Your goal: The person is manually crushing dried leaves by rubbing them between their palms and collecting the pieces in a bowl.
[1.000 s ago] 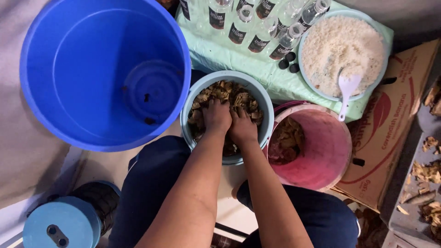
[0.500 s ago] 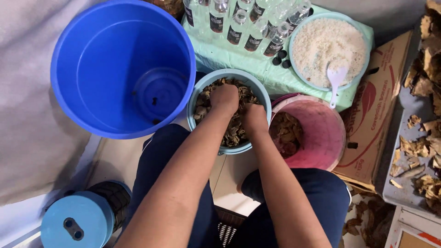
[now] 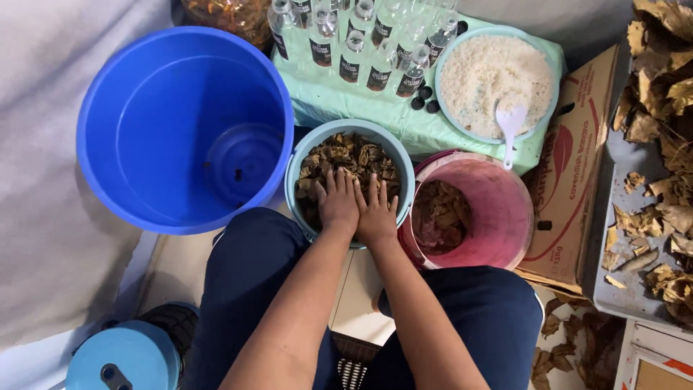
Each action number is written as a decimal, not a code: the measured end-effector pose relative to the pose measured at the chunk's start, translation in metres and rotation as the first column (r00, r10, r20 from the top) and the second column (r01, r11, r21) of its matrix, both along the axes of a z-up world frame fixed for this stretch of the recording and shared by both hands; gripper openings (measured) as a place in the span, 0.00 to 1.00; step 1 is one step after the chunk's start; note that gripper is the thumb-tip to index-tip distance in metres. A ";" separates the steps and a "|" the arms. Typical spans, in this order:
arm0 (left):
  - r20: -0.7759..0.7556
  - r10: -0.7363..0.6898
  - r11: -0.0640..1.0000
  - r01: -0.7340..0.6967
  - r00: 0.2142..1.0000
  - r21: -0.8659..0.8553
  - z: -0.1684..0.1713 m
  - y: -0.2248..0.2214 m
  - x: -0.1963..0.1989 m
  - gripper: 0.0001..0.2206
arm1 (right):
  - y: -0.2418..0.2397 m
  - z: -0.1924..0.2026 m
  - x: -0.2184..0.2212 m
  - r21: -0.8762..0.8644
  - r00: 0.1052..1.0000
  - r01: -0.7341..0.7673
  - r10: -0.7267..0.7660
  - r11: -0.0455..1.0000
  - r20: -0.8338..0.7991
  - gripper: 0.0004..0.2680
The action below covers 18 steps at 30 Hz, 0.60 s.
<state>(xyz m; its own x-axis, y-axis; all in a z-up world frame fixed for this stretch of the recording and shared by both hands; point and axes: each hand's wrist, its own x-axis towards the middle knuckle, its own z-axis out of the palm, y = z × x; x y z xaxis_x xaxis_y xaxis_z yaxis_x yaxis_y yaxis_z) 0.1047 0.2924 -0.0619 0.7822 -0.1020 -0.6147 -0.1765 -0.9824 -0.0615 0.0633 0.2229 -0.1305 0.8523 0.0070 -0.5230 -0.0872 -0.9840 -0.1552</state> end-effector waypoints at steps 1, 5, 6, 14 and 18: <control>0.004 -0.082 0.996 0.081 0.997 0.040 -0.023 0.005 0.000 0.23 | 0.001 -0.002 0.000 -0.045 0.998 -0.011 0.009 0.999 -0.055 0.29; -0.154 -0.056 0.998 0.051 0.986 -0.037 -0.051 0.016 0.009 0.26 | 0.000 -0.036 0.014 -0.088 0.978 -0.062 0.043 0.994 -0.202 0.30; -0.159 -0.050 0.998 0.045 0.986 -0.039 -0.081 0.017 0.013 0.26 | -0.002 -0.045 0.018 -0.089 0.977 -0.068 0.048 0.994 -0.207 0.30; -0.235 -0.024 0.999 0.031 0.972 0.025 -0.195 0.018 0.035 0.28 | 0.007 -0.095 0.047 -0.005 0.921 -0.047 0.041 0.999 -0.388 0.32; -0.275 -0.044 0.995 0.068 0.960 0.079 -0.179 0.011 0.042 0.28 | -0.006 -0.153 0.049 -0.016 0.922 -0.059 0.048 0.998 -0.384 0.32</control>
<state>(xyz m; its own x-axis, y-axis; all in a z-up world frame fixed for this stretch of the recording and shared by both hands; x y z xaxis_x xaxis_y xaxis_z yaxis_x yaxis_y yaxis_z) 0.1469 0.3037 -0.2406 0.5782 -0.0777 -0.8122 -0.2528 -0.9635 -0.0877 0.1126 0.2168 -0.2836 0.5856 0.0281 -0.8101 -0.0819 -0.9922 -0.0936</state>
